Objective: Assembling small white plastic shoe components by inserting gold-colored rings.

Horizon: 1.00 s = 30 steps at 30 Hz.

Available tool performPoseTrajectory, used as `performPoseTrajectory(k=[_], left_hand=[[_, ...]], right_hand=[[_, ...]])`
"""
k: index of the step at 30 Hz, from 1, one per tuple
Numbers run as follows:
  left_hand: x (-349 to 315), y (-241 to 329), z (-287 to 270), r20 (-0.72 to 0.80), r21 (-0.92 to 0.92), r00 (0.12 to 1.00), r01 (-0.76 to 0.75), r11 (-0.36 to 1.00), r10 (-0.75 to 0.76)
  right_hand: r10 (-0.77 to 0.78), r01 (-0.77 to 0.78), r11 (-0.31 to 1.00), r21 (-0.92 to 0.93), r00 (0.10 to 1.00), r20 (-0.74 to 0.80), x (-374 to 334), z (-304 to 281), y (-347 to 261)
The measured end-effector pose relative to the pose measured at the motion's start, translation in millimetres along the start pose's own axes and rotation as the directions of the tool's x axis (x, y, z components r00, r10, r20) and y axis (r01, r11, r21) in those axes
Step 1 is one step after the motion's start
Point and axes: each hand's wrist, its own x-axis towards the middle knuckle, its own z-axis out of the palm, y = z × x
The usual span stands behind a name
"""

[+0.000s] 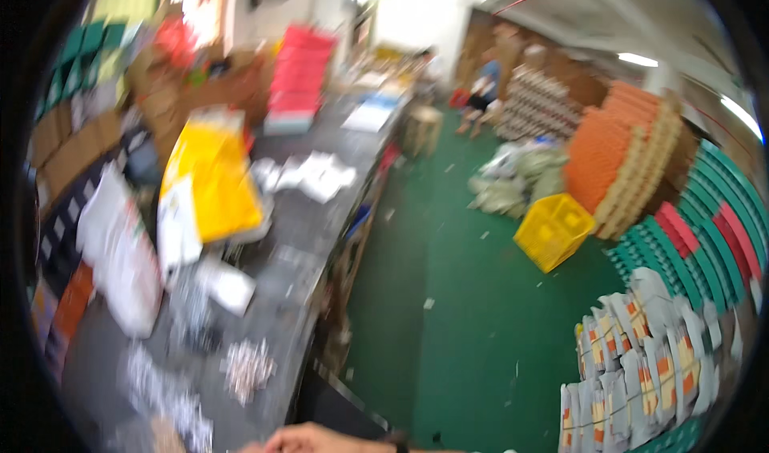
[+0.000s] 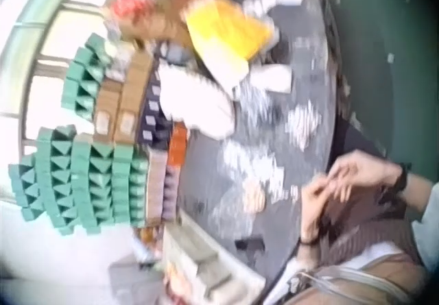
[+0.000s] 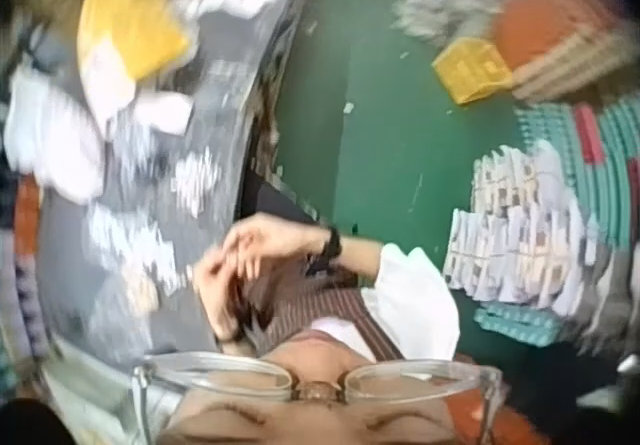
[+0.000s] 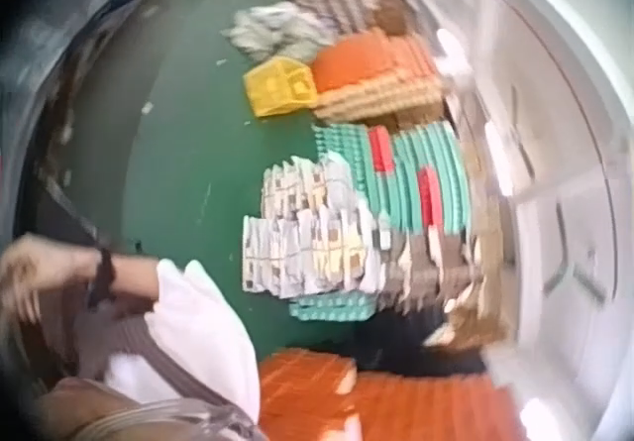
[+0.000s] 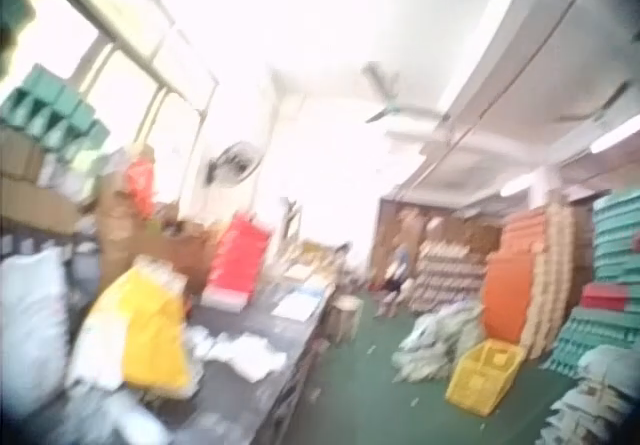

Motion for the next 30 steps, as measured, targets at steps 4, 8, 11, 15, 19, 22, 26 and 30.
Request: performPoseTrajectory(k=[4, 8, 11, 15, 19, 22, 26, 30], left_hand=[[24, 18, 3, 0.027, 0.145, 0.975, -0.224, 0.964, 0.222], [20, 17, 4, -0.001, 0.099, 0.972, -0.234, 0.967, 0.236], [9, 18, -1, -0.012, 0.087, 0.986, -0.165, 0.982, 0.167], [2, 15, 0, -0.076, 0.066, 0.985, -0.153, 0.986, 0.158], [-1, 17, 6, -0.131, 0.192, 0.970, -0.180, 0.965, 0.207], [-2, 23, 14, -0.181, 0.492, 0.917, -0.228, 0.840, 0.355], [-4, 27, 21, -0.214, 0.616, 0.879, -0.217, 0.758, 0.426], [-6, 29, 23, -0.265, 0.635, 0.868, -0.171, 0.754, 0.420]], right_hand=[[0.017, -0.021, 0.997, 0.073, 0.999, 0.047, -5, -16, -3], [0.069, -0.066, 0.996, 0.051, 0.996, -0.057, 2, -9, -8], [0.076, -0.070, 0.993, 0.097, 0.995, -0.062, 4, -5, 4], [0.008, -0.002, 0.998, 0.055, 0.994, -0.108, 0, -1, 12], [-0.089, 0.034, 0.978, -0.206, 0.961, -0.262, -3, 12, 11], [-0.169, 0.016, 0.902, -0.431, 0.932, -0.319, 2, 23, 6], [-0.277, 0.040, 0.822, -0.568, 0.900, -0.337, 13, 31, 10], [-0.270, 0.050, 0.862, -0.505, 0.888, -0.373, 15, 28, 13]])
